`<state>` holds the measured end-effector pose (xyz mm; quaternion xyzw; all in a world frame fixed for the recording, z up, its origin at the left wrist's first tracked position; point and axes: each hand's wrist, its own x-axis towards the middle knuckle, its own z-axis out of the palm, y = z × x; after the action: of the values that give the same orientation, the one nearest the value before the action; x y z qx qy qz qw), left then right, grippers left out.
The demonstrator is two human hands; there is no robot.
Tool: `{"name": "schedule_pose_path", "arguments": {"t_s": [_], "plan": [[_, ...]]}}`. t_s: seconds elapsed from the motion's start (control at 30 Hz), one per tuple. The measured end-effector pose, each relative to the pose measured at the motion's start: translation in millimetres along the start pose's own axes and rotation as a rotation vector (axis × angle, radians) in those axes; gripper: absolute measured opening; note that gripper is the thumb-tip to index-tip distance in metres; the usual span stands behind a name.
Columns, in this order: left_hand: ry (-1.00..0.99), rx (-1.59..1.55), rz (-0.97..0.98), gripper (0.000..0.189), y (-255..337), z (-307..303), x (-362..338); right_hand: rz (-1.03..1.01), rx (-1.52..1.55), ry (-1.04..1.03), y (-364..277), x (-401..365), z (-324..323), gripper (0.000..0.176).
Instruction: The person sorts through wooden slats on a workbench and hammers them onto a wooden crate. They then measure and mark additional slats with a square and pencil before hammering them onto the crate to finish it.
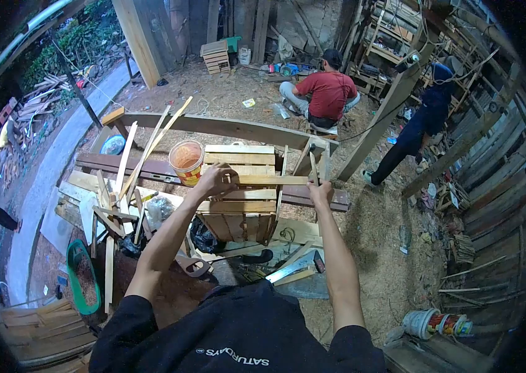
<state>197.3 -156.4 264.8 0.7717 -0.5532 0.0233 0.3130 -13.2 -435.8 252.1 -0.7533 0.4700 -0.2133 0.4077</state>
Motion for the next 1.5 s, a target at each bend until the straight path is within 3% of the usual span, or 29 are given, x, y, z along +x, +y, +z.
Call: {"name": "schedule_pose_path", "arguments": {"t_s": [0.67, 0.93, 1.1, 1.5], "plan": [[-0.016, -0.059, 0.035, 0.031, 2.7, 0.8, 4.4, -0.061, 0.119, 0.048, 28.8, 15.4, 14.7, 0.016], [-0.072, -0.115, -0.092, 0.033, 1.0, 10.8, 9.1, -0.034, 0.188, 0.022, 29.1, 13.1, 6.4, 0.013], [-0.080, -0.085, -0.029, 0.035, -2.8, 9.6, 7.5, -0.067, 0.149, 0.044, 47.8, 28.0, 17.3, 0.014], [-0.088, -0.191, -0.066, 0.042, -1.9, 2.1, 6.5, -0.016, 0.070, 0.035, 12.3, 3.2, -3.6, 0.016]]}}
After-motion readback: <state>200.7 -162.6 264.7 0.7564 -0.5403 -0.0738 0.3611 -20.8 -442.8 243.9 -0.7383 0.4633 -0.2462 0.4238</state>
